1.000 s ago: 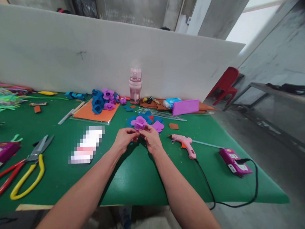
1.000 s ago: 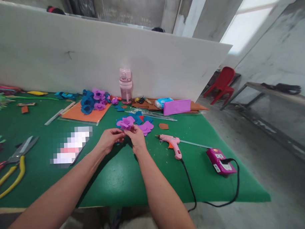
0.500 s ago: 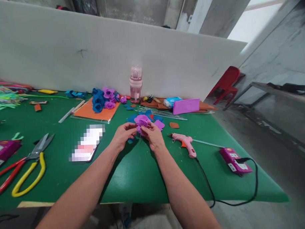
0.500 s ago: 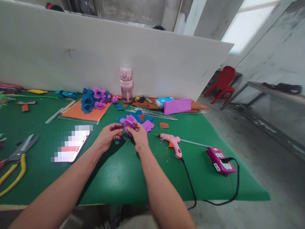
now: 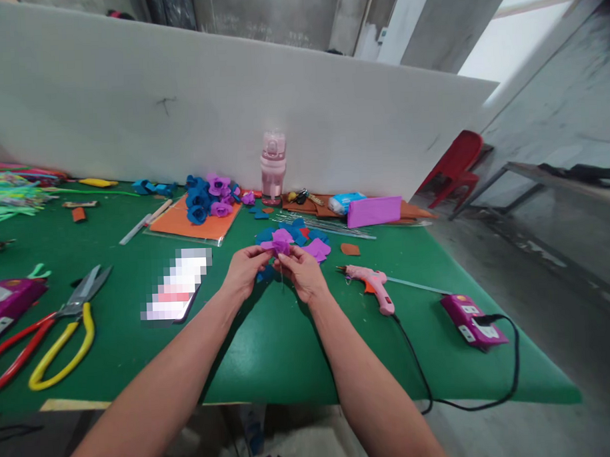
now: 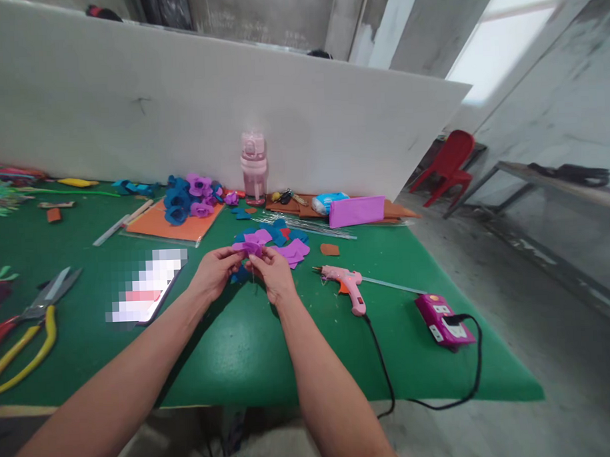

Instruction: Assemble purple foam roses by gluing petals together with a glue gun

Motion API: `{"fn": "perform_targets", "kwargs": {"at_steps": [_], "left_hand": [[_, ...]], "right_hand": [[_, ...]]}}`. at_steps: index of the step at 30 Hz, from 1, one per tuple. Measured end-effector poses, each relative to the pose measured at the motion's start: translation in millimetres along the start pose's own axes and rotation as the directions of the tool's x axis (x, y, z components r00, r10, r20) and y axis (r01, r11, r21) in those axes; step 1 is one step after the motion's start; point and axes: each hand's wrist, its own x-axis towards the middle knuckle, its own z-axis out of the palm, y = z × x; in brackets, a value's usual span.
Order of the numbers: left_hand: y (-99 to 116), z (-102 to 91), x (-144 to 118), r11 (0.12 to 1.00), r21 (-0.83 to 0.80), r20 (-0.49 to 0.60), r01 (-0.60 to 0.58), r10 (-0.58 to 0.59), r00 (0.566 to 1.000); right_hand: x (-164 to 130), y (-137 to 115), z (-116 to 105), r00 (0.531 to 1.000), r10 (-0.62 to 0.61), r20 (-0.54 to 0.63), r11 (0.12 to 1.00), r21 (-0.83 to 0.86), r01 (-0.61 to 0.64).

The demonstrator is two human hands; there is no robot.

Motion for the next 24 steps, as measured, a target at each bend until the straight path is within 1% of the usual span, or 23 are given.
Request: {"fn": "perform_targets", "kwargs": {"at_steps": [6, 11, 14, 18, 21, 24], "left_hand": [[1, 1.4, 0, 1.000, -0.028, -0.003, 0.005, -0.005, 1.000], [0, 1.7, 0, 0.997, -0.077, 0.023, 0.015, -0.013, 1.000], [2, 2.0, -1, 0.991, -0.128, 0.047, 0.047, -0.041, 0.998], [5, 2.2, -3, 0.981, -0.170, 0.050, 0.090, -0.082, 0.995], [5, 1.2, -2, 0.980, -0.178, 0.068, 0.093, -0.082, 0.994], [4, 0.4, -1, 0.972, -0.213, 0.086, 0.096, -0.079, 0.993]], "right_hand": [[2, 3, 1, 0.997, -0.059, -0.042, 0.998, -0.014, 0.059], [3, 7, 1, 0.993, -0.100, -0.070, 0.994, -0.048, 0.096], [4, 9, 2, 0.988, -0.130, -0.079, 0.989, -0.073, 0.125], [6, 11, 1, 0.985, -0.143, -0.100, 0.987, -0.087, 0.134], [6, 11, 1, 0.982, -0.156, -0.105, 0.986, -0.081, 0.148], [5, 10, 3, 0.981, -0.172, -0.086, 0.983, -0.074, 0.166]]}}
